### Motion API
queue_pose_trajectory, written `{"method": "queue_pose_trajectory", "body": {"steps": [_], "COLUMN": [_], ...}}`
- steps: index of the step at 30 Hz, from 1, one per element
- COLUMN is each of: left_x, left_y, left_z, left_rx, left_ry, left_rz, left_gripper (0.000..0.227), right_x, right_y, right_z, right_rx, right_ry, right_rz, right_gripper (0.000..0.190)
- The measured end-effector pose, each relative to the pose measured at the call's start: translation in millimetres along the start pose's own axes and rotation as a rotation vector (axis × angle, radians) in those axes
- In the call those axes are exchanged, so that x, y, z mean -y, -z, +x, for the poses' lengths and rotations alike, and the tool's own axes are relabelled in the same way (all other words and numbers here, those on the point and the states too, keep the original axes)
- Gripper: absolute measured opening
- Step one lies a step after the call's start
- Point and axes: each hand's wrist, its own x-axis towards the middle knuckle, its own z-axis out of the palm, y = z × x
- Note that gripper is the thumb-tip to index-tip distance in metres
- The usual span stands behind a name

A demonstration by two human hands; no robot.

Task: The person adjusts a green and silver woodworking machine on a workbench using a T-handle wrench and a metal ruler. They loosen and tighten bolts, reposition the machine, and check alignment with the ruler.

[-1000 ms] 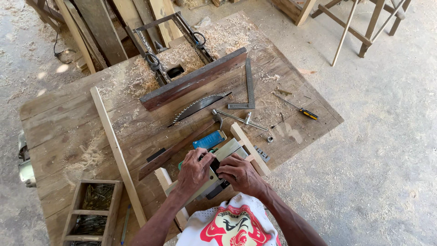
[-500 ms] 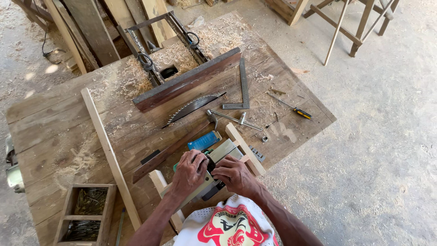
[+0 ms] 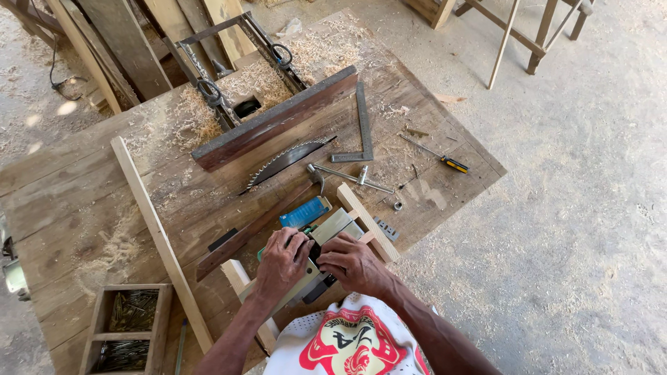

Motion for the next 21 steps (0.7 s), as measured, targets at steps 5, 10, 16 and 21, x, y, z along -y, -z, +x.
{"method": "queue_pose_trajectory", "body": {"steps": [5, 10, 16, 21], "left_x": [1, 1, -3, -3], "left_y": [0, -2, 1, 4], "left_z": [-2, 0, 1, 4], "left_rx": [0.01, 0.012, 0.017, 0.022], "left_ry": [-0.011, -0.018, 0.002, -0.042], "left_rz": [-0.001, 0.012, 0.013, 0.017], "left_gripper": [0.015, 0.015, 0.013, 0.013], "right_x": [-6, -8, -10, -11], "right_y": [-2, -1, -4, -4], "right_z": [-3, -6, -6, -7], "right_rx": [0.003, 0.004, 0.0, -0.008], "right_ry": [-0.006, 0.013, 0.019, 0.049], "right_rz": [0.01, -0.011, -0.022, -0.042], "right_gripper": [0.019, 0.021, 0.025, 0.022]}}
